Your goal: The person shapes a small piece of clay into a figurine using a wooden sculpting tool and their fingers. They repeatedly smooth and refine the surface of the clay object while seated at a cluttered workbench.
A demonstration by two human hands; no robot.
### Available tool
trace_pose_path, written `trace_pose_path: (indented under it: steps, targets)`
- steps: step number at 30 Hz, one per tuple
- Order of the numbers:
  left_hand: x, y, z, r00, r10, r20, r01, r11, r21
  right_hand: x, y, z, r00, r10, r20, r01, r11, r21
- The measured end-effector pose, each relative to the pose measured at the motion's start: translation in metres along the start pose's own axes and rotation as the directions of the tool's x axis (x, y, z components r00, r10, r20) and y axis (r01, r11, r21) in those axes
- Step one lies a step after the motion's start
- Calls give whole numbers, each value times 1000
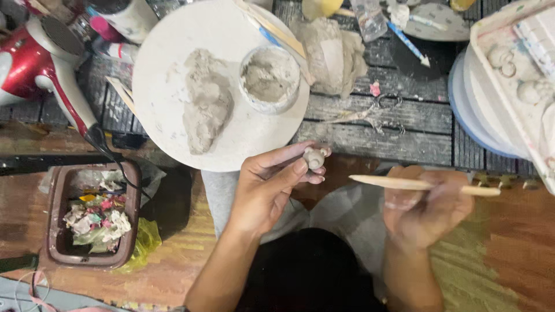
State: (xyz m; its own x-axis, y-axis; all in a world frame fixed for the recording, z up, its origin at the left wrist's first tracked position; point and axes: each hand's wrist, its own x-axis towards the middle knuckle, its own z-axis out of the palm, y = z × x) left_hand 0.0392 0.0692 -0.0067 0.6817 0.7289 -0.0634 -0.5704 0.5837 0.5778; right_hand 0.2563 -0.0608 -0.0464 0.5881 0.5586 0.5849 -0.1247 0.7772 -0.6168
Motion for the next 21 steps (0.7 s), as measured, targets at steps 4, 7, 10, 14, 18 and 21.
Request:
trace_pose_path:
  steps: [4, 7, 10, 14, 18, 21]
  targets:
    - [13, -2, 15, 988, 152, 19, -153, 987, 58, 19, 9, 24, 989, -41, -142, 33, 998, -58]
    - [13, -6, 27, 978, 208, -19, -200, 961, 192, 19, 4, 52, 983, -64, -171, 48, 994, -101]
    - [6, -4, 30, 981, 188, -50, -173, 960, 220, 10, 0, 60, 975, -58, -214, 20, 984, -177]
    - [2, 3, 28, 993, 117, -6, -116, 992, 54, 9, 4, 40, 988, -145, -59, 124, 955, -267]
    - [-6, 8, 29, 998, 38, -54, -34, 997, 76, 17, 7, 22, 961, -170, 219, 213, 959, -189]
    - [-9, 11, 28, 999, 35, -39, -33, 998, 60, 23, -5, 16, 966, -157, 207, 187, 973, -132]
